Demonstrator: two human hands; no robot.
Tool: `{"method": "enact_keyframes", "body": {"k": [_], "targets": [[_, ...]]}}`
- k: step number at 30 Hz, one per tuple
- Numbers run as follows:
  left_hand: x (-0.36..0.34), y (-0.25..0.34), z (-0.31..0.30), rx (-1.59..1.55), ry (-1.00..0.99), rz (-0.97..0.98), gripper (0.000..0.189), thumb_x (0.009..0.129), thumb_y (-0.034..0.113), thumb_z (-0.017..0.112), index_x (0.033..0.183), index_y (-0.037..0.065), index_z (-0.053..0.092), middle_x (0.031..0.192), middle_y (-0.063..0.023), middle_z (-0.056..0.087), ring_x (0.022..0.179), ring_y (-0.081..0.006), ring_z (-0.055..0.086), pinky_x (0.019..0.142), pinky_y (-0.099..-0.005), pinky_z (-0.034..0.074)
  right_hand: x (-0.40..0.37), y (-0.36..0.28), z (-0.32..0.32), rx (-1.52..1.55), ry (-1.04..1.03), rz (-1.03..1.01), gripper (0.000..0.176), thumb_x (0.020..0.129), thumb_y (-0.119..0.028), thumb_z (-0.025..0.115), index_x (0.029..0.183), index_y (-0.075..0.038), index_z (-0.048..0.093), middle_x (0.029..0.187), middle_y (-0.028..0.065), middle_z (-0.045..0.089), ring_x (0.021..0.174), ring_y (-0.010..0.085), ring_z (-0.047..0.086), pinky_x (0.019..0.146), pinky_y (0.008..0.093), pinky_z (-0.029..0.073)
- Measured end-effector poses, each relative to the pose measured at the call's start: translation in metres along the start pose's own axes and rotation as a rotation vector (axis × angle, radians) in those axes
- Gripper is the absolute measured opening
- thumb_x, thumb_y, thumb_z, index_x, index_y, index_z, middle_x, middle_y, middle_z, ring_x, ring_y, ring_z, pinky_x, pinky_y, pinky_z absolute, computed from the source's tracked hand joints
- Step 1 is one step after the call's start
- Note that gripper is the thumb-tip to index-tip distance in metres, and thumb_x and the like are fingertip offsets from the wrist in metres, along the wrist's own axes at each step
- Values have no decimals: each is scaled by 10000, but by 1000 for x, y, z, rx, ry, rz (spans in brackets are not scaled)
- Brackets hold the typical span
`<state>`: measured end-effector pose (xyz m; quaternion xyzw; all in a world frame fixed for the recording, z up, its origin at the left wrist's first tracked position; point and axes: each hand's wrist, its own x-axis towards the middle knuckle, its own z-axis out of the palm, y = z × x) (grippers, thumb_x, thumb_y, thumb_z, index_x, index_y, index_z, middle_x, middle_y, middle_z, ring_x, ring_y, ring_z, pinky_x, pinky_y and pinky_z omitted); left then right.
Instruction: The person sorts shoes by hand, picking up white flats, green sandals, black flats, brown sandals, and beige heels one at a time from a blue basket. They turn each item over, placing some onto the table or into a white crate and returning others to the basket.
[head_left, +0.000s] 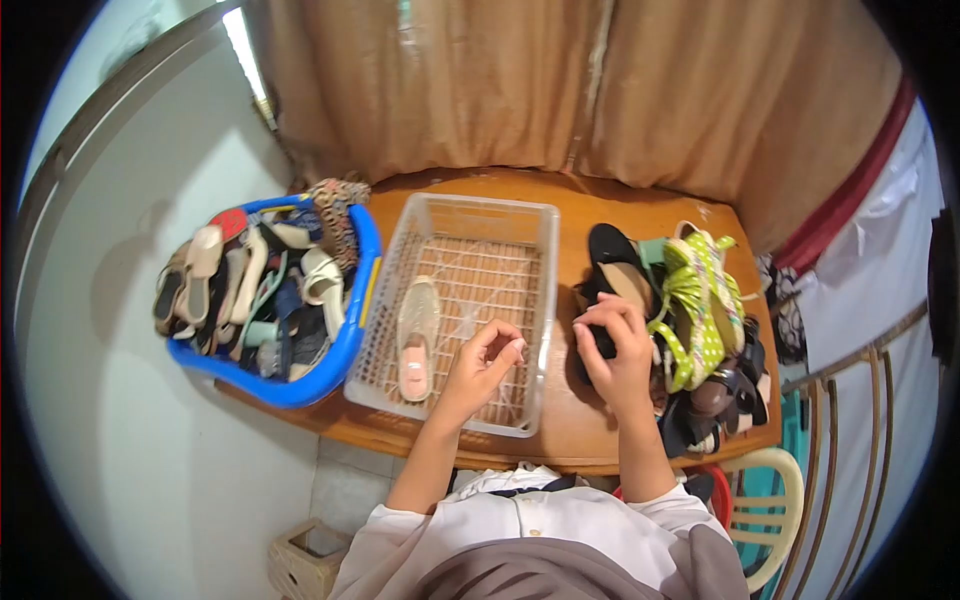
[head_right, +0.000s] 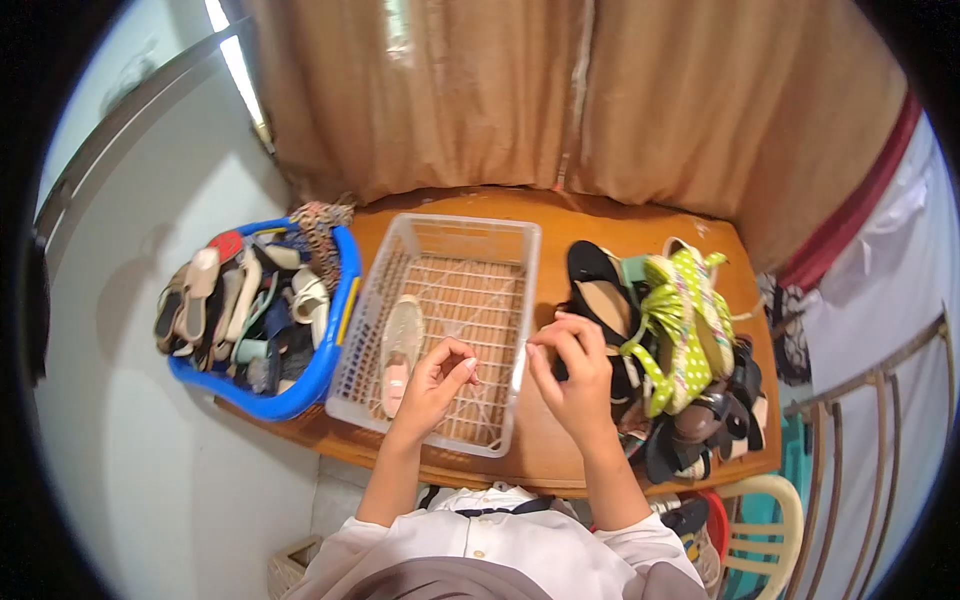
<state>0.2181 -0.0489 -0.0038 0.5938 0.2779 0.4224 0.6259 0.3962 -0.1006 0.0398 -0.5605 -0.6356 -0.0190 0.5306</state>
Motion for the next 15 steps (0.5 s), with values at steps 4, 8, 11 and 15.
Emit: {"method": "enact_keyframes", "body": {"k": [4,8,11,15], "targets": [[-27,23,-45,211,185,120,106,855,108,586,830,10,558,710,-4,553,672,-64,530,626,-211,433,-6,-20,42,109,-153,-43,116,699,-35,680,794,-64,618,856,82,561,923,291,559,791,369,455],[-62,38,-100,396,386,107,107,822,78,628,777,17,552,690,-2,566,656,-56,525,625,-209,417,-2,-44,76,183,-193,-48,105,705,-27,672,789,-57,617,833,82,566,917,283,563,790,360,452],[-82,49,-152,486,584,86,120,809,96,640,764,12,567,651,-14,573,622,-72,538,597,-231,437,5,-65,105,243,-225,-81,102,707,-22,669,788,-47,614,822,86,568,908,280,567,785,353,454],[-106,61,-229,638,858,22,89,801,77,635,811,29,562,685,-6,570,628,-71,533,565,-215,439,11,-96,145,305,-268,-95,101,712,-17,665,793,-39,609,822,96,569,905,279,567,771,357,457]]}}
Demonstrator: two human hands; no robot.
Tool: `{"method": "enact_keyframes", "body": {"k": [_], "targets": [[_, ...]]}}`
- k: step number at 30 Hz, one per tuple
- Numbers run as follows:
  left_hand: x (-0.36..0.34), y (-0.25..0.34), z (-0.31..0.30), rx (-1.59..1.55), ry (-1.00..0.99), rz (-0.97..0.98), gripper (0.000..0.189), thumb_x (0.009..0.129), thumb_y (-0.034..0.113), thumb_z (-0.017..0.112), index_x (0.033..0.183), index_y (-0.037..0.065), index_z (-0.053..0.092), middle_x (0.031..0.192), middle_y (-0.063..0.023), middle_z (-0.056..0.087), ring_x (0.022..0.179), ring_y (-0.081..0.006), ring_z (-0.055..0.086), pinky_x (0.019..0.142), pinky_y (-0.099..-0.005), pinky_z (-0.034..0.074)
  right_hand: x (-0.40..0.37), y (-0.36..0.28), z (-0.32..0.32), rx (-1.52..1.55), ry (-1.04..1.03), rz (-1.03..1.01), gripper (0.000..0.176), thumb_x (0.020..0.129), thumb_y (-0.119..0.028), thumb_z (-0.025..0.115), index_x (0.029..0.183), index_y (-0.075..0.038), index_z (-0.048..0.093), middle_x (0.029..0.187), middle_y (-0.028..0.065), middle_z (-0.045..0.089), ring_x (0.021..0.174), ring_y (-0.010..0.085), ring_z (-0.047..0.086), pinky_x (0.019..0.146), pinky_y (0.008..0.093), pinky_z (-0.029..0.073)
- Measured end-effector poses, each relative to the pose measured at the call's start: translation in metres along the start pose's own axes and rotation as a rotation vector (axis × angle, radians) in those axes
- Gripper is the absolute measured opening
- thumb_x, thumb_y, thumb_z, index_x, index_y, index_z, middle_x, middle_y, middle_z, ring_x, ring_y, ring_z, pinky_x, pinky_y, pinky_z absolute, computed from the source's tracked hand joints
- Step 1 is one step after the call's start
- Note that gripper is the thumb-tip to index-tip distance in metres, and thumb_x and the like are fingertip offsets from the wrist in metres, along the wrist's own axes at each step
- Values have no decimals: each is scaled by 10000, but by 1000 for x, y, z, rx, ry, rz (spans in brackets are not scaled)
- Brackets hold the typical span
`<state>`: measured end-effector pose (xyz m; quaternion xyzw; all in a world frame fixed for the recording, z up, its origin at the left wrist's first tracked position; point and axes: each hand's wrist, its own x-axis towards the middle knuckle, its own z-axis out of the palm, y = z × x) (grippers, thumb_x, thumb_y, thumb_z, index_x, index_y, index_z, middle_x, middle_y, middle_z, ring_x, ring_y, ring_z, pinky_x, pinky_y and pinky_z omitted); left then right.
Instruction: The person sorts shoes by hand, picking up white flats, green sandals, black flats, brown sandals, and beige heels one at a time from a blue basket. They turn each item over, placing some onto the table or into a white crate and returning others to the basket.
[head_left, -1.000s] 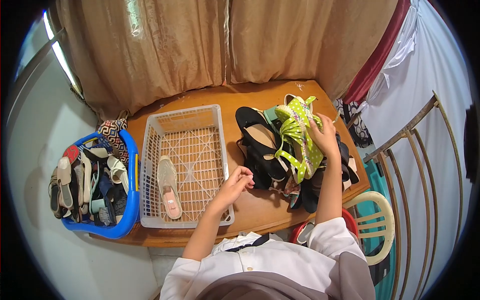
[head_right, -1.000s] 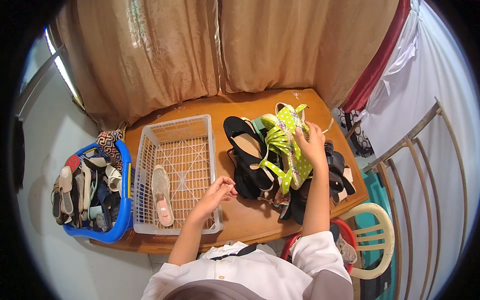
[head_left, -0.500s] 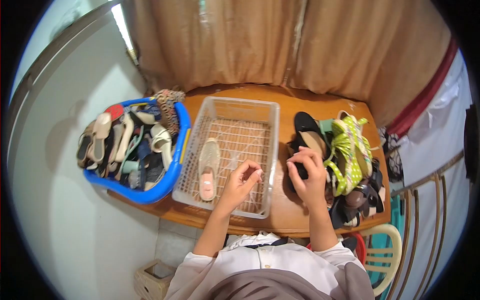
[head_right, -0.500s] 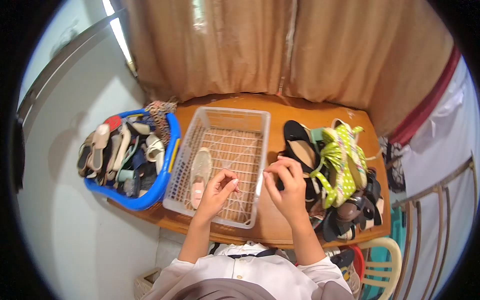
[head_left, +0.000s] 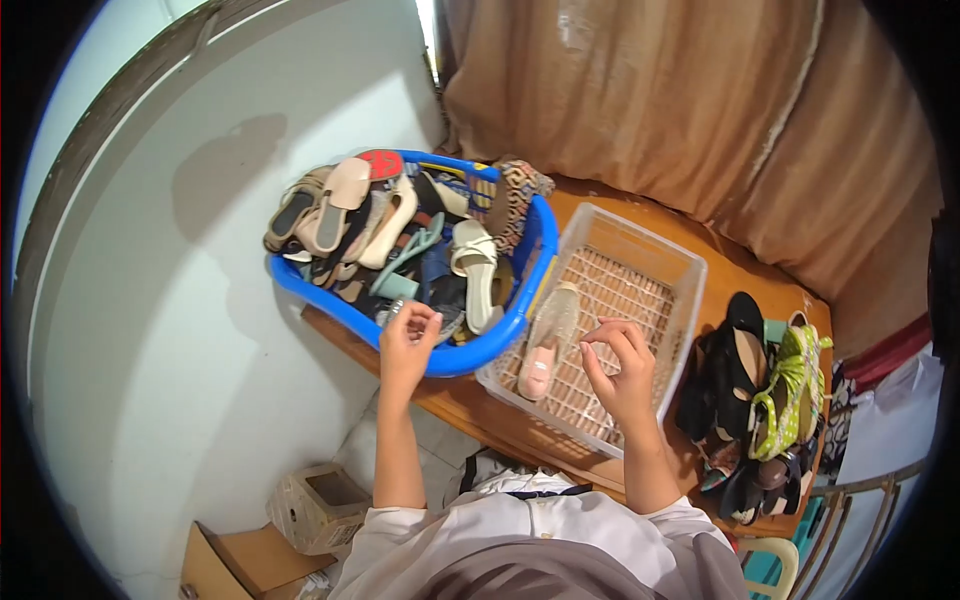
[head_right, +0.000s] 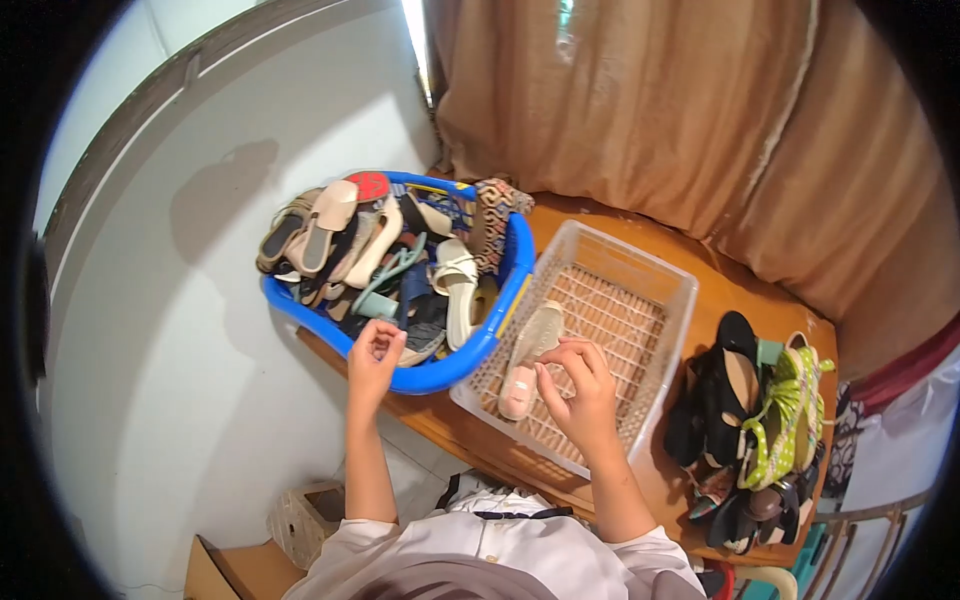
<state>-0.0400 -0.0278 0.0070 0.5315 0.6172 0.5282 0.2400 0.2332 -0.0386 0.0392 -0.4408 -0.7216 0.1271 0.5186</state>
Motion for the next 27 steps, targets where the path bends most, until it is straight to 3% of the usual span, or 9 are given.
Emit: {"method": "enact_keyframes", "body": {"k": [3,6,7,10,11,15,18,22,27], "targets": [[30,-28,-36,110,91,-69,139,782,57,630,881,30,536,711,-32,552,646,-111,535,576,-256,447,15,-9,36,46,-30,-34,103,715,-30,663,800,-36,604,827,103,568,903,282,563,770,364,454],[59,-63,-58,332,144,118,173,757,41,629,898,29,528,760,-80,552,697,-186,548,640,-304,457,29,-15,72,75,-66,-63,96,720,-42,659,798,-40,603,834,103,570,885,283,560,764,368,449],[67,-66,-64,331,107,77,190,744,42,615,912,28,526,851,-122,542,801,-262,540,725,-355,444,33,-16,85,87,-78,-71,93,722,-45,657,797,-42,603,836,102,571,876,283,558,762,370,448],[99,-84,-77,503,238,297,203,747,59,607,931,35,524,950,-133,524,872,-285,527,777,-376,431,38,-20,126,118,-99,-66,88,724,-55,655,794,-49,602,831,95,567,852,282,551,762,373,437],[109,-89,-83,617,277,311,273,749,94,613,1002,47,521,1061,-160,478,982,-328,483,844,-411,400,40,-21,137,114,-144,-73,91,731,-67,651,806,-56,601,839,89,561,855,279,542,776,373,424],[153,-97,-96,832,421,292,495,738,157,652,1180,69,449,1135,-205,423,1106,-390,383,936,-477,327,35,-10,181,66,-261,-7,97,763,-128,624,833,-64,600,870,91,553,890,270,534,805,372,406],[186,-126,-98,840,430,224,573,724,185,674,1221,80,407,1142,-213,420,1097,-389,383,948,-489,313,31,-14,188,-203,-294,-48,107,768,-152,620,834,-70,603,869,93,548,889,271,535,811,378,407],[210,-136,-103,824,314,94,667,682,209,715,1253,134,380,1118,-197,455,1043,-390,429,904,-474,349,29,-13,186,-153,-220,10,76,745,-122,626,792,-66,609,826,100,563,844,285,536,763,374,428],[213,-129,-108,604,374,201,551,616,135,711,1111,113,471,934,-174,562,904,-351,542,846,-425,404,32,-16,185,-125,-205,30,73,732,-104,618,779,-50,602,802,100,563,801,287,540,728,375,434]]}}
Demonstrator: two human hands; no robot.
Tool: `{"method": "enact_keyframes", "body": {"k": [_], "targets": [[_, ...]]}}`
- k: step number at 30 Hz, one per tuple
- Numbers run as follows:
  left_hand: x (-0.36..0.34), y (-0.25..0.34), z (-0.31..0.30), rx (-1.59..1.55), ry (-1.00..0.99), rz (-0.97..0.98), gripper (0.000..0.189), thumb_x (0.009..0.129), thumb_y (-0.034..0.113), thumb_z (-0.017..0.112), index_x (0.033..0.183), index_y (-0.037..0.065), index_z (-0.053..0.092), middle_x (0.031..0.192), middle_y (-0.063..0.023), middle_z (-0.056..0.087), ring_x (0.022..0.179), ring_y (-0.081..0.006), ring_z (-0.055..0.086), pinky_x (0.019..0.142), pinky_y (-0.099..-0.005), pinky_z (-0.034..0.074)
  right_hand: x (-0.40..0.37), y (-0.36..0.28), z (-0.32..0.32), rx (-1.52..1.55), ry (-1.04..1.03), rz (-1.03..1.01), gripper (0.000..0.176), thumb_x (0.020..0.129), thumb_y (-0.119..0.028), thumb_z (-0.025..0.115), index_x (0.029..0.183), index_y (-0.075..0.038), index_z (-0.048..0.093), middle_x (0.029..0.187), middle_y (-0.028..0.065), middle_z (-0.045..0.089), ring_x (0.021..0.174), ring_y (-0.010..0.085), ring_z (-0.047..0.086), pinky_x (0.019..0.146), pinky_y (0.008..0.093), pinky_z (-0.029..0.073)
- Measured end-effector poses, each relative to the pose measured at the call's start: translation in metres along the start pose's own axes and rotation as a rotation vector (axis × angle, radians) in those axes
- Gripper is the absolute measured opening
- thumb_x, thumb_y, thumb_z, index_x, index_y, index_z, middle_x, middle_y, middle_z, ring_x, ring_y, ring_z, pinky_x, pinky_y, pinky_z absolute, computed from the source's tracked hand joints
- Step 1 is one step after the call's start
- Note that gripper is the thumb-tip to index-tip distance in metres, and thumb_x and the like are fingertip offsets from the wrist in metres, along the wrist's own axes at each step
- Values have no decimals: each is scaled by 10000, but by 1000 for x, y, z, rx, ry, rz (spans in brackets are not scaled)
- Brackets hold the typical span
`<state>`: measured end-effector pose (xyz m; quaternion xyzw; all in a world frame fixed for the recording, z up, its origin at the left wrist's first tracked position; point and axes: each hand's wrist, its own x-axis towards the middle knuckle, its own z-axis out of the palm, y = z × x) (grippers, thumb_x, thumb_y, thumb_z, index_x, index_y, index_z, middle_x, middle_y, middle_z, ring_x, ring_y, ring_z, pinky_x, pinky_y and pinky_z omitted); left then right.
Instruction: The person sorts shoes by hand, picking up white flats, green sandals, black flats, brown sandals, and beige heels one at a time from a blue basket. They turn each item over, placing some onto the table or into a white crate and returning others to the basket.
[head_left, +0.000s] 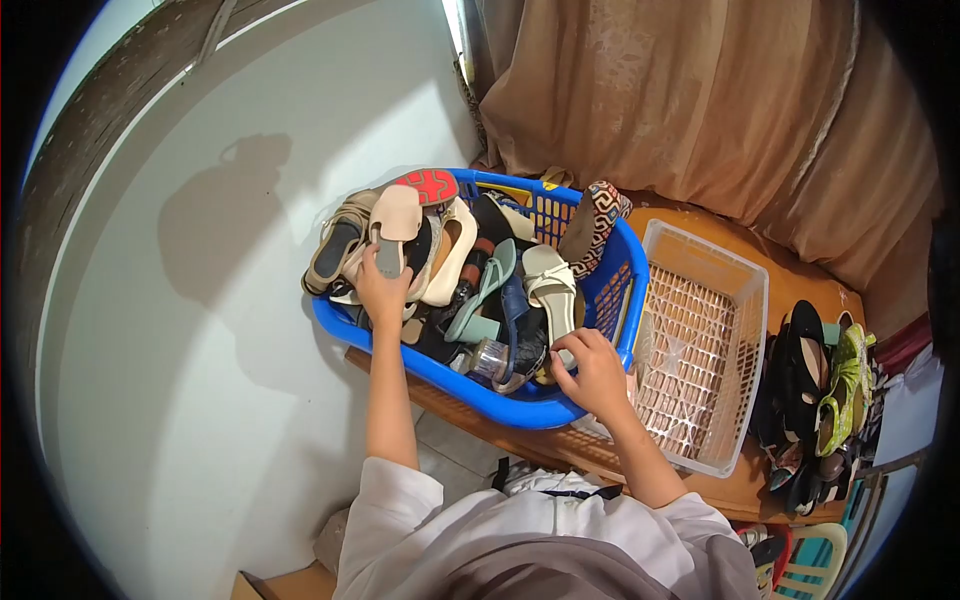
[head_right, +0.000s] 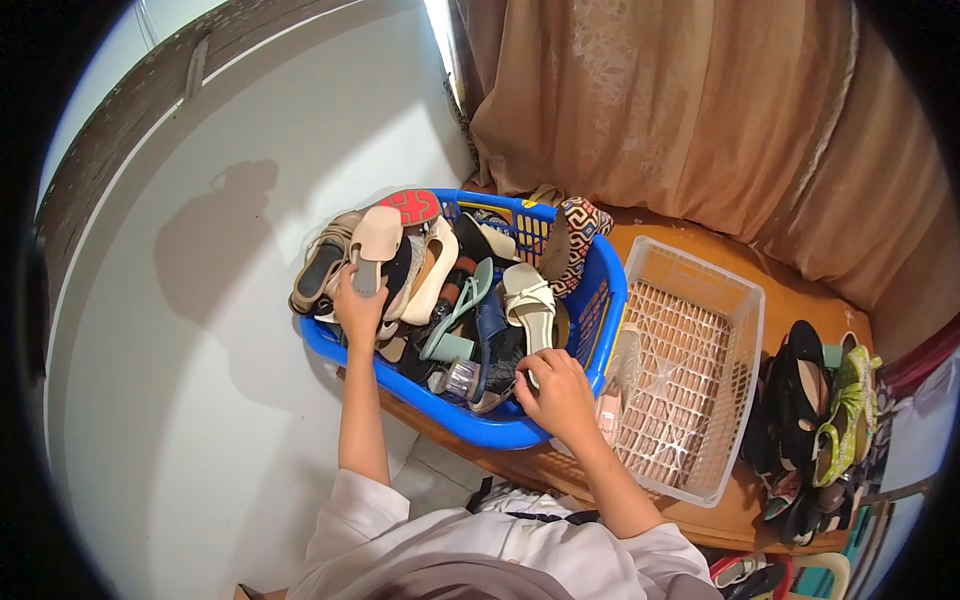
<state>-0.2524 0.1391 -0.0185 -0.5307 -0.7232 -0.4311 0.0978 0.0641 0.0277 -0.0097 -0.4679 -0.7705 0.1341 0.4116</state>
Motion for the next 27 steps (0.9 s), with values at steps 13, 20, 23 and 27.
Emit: {"method": "enact_keyframes", "body": {"k": [13,20,23,27], "targets": [[-152,168,-43,-784,-140,-48,564,664,76,739,1089,19,373,1033,-123,435,977,-221,452,888,-347,358,12,8,-17,999,-65,340,692,812,-61,583,1378,-82,184,1327,167,350,1115,270,486,899,352,427],[-200,192,-19,-1081,-508,264,588,780,90,609,1184,20,188,1087,-171,408,940,-207,460,846,-327,378,-9,30,-40,1363,-26,656,603,764,-30,572,1284,-9,267,1137,148,531,1079,194,501,827,320,465],[-172,195,-27,-1254,-679,-1,497,821,54,553,1173,-8,207,855,-146,525,803,-191,520,741,-312,418,-16,26,-47,1240,64,675,585,782,-25,544,1301,-14,274,1199,138,489,1110,203,480,907,316,413],[-136,211,-44,-943,-516,245,562,761,35,601,1220,-26,281,942,-150,521,777,-183,529,661,-282,430,-10,-1,-60,1067,144,468,636,836,-22,511,1376,-16,175,1282,111,410,1181,185,400,966,306,336]]}}
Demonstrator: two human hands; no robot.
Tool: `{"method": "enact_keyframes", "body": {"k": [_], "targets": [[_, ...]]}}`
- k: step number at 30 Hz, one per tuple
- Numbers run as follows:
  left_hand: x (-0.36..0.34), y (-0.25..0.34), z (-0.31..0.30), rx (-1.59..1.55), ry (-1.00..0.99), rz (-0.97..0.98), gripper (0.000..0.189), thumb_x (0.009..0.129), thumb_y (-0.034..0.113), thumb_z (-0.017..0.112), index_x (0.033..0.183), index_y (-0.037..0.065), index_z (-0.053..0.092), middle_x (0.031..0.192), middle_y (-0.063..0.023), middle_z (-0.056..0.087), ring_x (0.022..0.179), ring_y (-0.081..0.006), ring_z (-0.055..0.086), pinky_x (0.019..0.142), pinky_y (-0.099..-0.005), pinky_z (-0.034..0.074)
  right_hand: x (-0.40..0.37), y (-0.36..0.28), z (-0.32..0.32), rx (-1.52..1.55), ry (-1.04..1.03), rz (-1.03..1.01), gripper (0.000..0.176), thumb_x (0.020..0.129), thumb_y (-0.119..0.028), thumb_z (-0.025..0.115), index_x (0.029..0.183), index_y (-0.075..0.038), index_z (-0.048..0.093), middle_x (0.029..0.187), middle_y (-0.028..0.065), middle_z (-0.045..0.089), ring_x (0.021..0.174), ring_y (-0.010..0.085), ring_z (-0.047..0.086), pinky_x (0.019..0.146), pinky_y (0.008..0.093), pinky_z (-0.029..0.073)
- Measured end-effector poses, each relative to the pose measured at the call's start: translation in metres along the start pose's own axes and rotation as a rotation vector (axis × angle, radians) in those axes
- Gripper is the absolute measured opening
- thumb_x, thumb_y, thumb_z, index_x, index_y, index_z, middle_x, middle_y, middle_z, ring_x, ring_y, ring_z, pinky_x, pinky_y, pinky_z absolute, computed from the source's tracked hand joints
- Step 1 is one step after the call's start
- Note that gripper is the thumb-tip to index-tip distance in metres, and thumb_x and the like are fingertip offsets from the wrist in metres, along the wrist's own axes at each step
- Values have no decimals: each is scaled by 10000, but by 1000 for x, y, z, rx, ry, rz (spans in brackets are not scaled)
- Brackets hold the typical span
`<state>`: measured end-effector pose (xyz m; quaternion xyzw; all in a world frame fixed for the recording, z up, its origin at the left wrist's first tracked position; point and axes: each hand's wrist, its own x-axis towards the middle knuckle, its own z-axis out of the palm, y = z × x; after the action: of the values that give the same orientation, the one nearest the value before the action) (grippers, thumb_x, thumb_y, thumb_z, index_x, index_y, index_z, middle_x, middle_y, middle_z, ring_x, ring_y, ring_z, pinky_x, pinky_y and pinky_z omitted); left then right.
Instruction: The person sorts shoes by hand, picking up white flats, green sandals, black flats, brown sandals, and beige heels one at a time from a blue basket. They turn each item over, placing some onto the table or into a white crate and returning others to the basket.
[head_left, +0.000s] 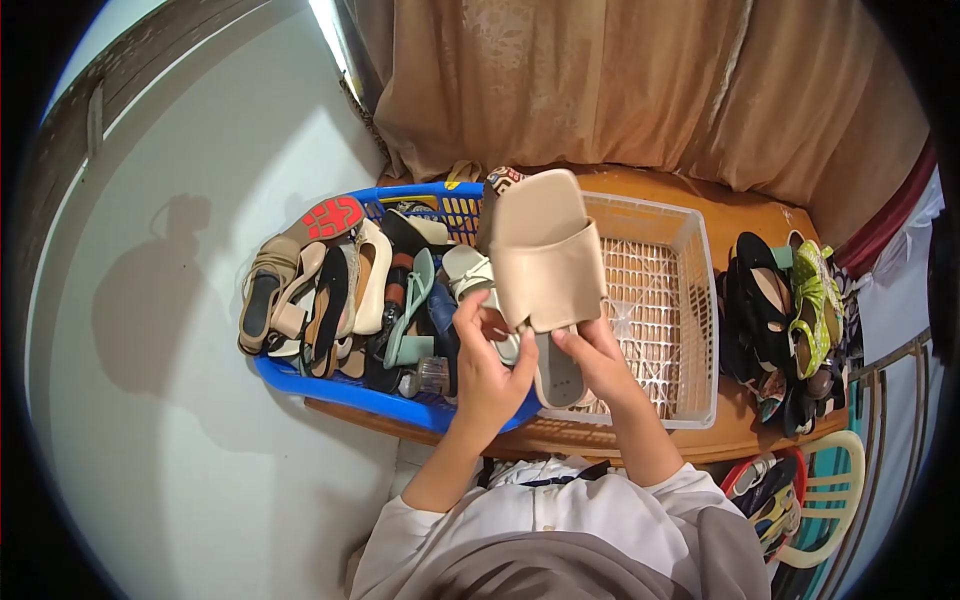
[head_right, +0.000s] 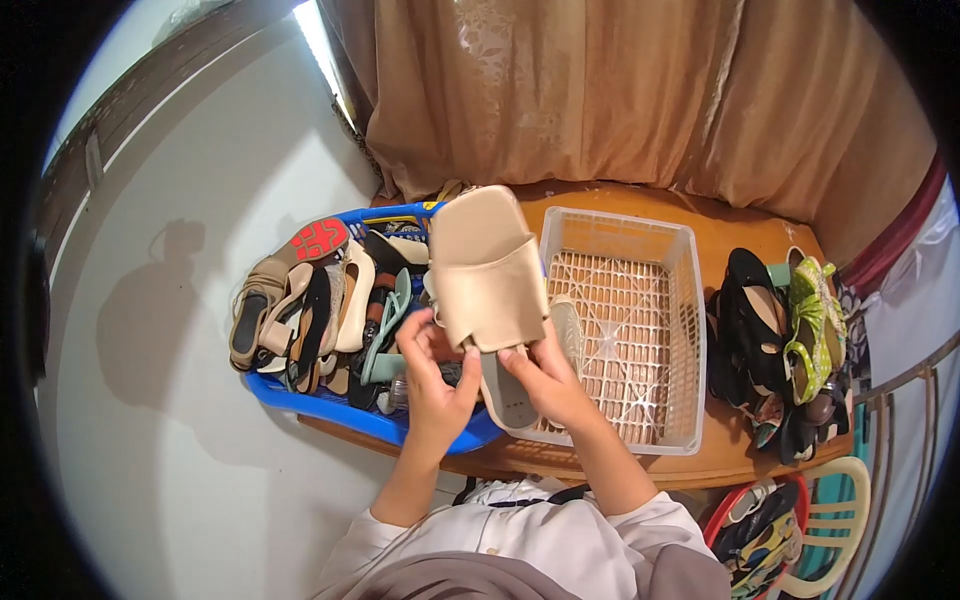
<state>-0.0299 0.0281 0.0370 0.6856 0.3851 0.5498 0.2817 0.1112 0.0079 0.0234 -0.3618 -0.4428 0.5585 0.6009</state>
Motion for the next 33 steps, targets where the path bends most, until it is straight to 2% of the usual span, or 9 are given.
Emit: {"method": "enact_keyframes", "body": {"k": [2,5,8,11,14,17,20,21,33], "targets": [[10,7,-6,-6,-26,17,656,773,-17,566,1318,-10,202,1131,-177,463,1003,-227,515,777,-319,466,-2,-6,3,-181,-71,-92,632,853,-27,498,1384,-22,156,1262,135,421,1151,196,430,939,316,368],[21,0,-13,288,-13,167,702,758,-28,553,1360,-16,192,1206,-204,426,1041,-306,505,839,-369,448,-2,-11,7,-334,-111,-179,643,860,-42,489,1392,-24,128,1249,167,427,1124,221,467,901,331,406],[27,10,-11,422,67,210,673,756,-15,564,1356,-12,260,1200,-209,430,1062,-362,476,885,-404,415,-2,-5,6,-444,-137,-133,644,864,-56,485,1391,-16,117,1265,178,410,1158,230,445,904,337,407],[28,5,-9,280,23,140,624,764,69,607,1323,-3,338,1181,-207,430,1074,-376,450,917,-423,376,1,-3,4,-348,-156,-136,699,836,-36,537,1392,14,116,1324,140,342,1226,202,340,1029,340,264],[29,6,-6,269,47,154,650,755,160,652,1314,7,357,1157,-194,438,1078,-351,439,915,-422,366,2,-4,10,-355,-52,-245,766,795,-34,586,1398,-5,113,1342,166,327,1249,220,325,1031,344,266],[24,0,4,285,91,130,672,748,215,665,1303,-5,357,1143,-193,430,1054,-348,442,922,-420,358,10,-10,25,-388,231,-449,800,727,-27,644,1388,-21,192,1318,190,378,1250,274,356,1023,367,290],[23,5,10,278,122,186,656,748,211,666,1284,-20,364,1149,-202,410,1064,-363,437,936,-422,350,17,-26,21,-956,335,-695,712,672,-13,673,1316,-18,369,1265,203,446,1192,337,431,984,383,353],[21,6,12,310,125,188,650,744,214,671,1266,-31,371,1161,-208,390,1082,-372,426,944,-425,348,17,-30,23,-978,332,-652,556,665,-5,672,1197,2,511,1208,201,507,1090,364,516,918,383,422],[14,-4,16,394,81,130,533,770,154,638,1223,-40,435,1091,-231,519,962,-387,565,801,-391,474,18,-16,10,-1138,387,-728,455,690,20,622,1141,-20,582,1088,191,607,1036,284,590,840,344,485]]}}
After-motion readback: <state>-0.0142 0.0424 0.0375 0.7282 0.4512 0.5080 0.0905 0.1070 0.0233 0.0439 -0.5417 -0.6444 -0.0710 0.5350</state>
